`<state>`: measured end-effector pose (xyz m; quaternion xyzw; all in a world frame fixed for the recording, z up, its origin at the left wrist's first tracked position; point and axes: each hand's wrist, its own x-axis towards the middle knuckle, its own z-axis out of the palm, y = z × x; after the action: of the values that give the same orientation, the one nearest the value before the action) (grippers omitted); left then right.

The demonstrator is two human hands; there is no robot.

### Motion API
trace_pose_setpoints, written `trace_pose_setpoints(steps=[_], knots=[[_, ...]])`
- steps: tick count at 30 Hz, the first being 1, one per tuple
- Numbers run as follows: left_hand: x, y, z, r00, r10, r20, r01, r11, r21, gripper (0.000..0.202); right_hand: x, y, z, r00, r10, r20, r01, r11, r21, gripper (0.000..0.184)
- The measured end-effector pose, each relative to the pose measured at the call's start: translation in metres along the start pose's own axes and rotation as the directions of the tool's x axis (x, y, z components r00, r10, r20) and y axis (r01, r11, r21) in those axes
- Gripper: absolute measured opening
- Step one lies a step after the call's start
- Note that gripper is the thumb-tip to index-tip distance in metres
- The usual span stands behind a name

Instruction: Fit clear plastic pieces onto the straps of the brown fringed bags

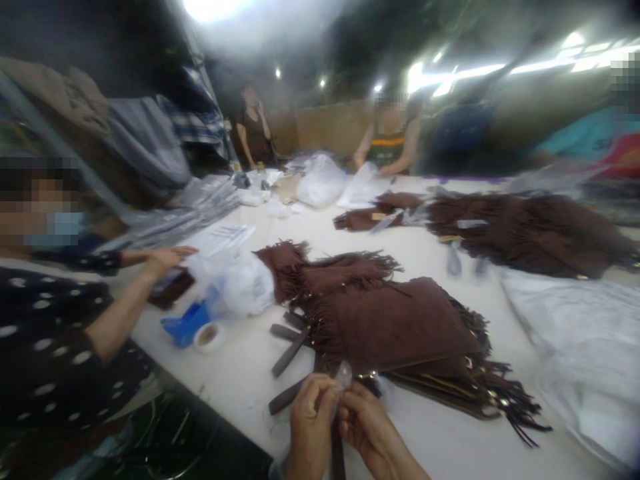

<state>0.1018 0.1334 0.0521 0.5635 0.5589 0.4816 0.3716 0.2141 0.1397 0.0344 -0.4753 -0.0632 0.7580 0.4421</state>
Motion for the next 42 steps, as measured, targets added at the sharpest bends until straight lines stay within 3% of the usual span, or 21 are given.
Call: trace_pose_setpoints(steps=[3,7,10,14,16,20,25,29,34,37,40,42], knots=[[0.001,0.001,0.001,0.995,-0.1,0.0,0.1,0.992,-0.083,0.017,0.002,0.003,-0.003,0.997,-0.064,-0.038,0.06,0.992,-0.115,0.037],[0.005,-0.009,0.005,0.951,-0.31,-0.012,0.298,0.923,-0.245,0.017,0.008,0.004,-0.004,0.989,-0.141,-0.041,0.132,0.976,-0.173,0.042],[0.005,-0.019,0.008,0.934,-0.355,-0.024,0.326,0.88,-0.344,0.019,0.011,0.004,-0.004,0.981,-0.195,-0.026,0.186,0.961,-0.204,0.041],[0.005,-0.021,0.007,0.896,-0.44,0.058,0.429,0.826,-0.366,0.025,0.008,0.003,-0.01,0.974,-0.225,0.007,0.221,0.949,-0.225,0.043],[0.005,-0.015,0.004,0.917,-0.395,0.05,0.392,0.871,-0.297,0.022,0.004,0.001,-0.015,0.97,-0.242,0.023,0.241,0.944,-0.224,0.047],[0.002,0.0,0.001,0.998,-0.062,-0.005,0.062,0.998,-0.028,0.018,-0.003,-0.003,-0.014,0.963,-0.271,0.016,0.267,0.937,-0.226,0.049],[-0.005,0.004,0.005,0.974,0.226,0.008,-0.221,0.945,0.24,0.022,-0.002,-0.007,0.008,0.931,-0.362,-0.053,0.326,0.887,-0.327,0.044],[-0.01,-0.004,0.008,0.93,0.366,0.032,-0.35,0.857,0.38,0.022,0.002,-0.006,0.011,0.908,-0.408,-0.09,0.366,0.881,-0.3,0.044],[-0.013,-0.013,0.01,0.888,0.46,0.007,-0.402,0.768,0.499,0.023,0.005,0.0,0.006,0.924,-0.374,-0.076,0.356,0.916,-0.183,0.04],[-0.014,-0.012,0.012,0.893,0.449,0.01,-0.388,0.76,0.521,0.024,0.005,0.001,0.007,0.924,-0.377,-0.059,0.365,0.919,-0.152,0.04],[-0.013,-0.007,0.014,0.949,0.305,-0.078,-0.237,0.854,0.463,0.023,0.004,0.001,0.008,0.924,-0.378,-0.058,0.367,0.919,-0.143,0.04],[-0.011,-0.004,0.015,0.985,0.103,-0.135,-0.045,0.926,0.376,0.019,0.003,0.0,0.008,0.921,-0.385,-0.064,0.371,0.914,-0.162,0.04]])
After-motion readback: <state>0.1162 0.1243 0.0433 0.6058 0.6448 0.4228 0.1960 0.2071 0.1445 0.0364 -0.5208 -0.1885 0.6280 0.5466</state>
